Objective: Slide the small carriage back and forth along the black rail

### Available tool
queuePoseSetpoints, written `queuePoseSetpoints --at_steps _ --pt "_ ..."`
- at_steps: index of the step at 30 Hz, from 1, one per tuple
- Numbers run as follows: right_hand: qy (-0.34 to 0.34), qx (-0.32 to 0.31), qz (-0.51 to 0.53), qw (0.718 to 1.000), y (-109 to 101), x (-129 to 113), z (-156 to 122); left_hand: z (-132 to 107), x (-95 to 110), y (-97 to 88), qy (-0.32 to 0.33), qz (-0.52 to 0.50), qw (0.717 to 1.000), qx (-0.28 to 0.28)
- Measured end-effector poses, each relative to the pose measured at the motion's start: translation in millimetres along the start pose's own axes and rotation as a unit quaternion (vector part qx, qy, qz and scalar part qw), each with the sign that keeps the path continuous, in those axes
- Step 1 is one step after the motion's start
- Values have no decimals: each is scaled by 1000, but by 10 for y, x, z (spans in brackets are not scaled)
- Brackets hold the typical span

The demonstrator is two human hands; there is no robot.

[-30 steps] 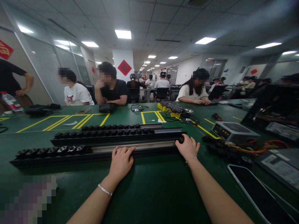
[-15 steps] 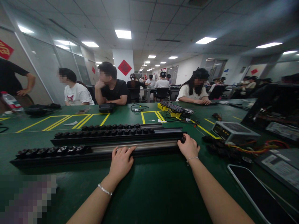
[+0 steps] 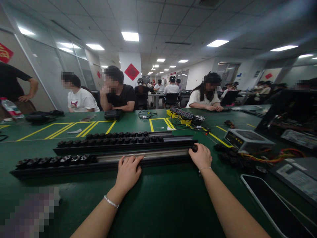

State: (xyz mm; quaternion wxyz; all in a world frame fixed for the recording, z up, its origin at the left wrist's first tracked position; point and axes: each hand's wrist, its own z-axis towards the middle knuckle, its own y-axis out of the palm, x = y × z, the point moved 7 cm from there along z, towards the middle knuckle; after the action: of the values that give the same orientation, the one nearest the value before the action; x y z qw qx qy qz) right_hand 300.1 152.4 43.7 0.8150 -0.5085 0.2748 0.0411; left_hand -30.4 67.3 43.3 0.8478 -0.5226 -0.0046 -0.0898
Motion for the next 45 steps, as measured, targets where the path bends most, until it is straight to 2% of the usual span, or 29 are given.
queuePoseSetpoints --at_steps 17,23,33,45 --pt "10 -7 -20 1000 22 83 53 -5 -8 1 0 -4 1000 3" --pt "16 15 -21 1000 12 101 56 -3 -1 -7 -2 4 1000 7" --pt "24 -16 -6 1000 -6 156 99 -4 -13 18 2 -1 1000 4" --pt "32 -12 -2 999 -17 172 115 -1 -3 7 6 3 1000 4"
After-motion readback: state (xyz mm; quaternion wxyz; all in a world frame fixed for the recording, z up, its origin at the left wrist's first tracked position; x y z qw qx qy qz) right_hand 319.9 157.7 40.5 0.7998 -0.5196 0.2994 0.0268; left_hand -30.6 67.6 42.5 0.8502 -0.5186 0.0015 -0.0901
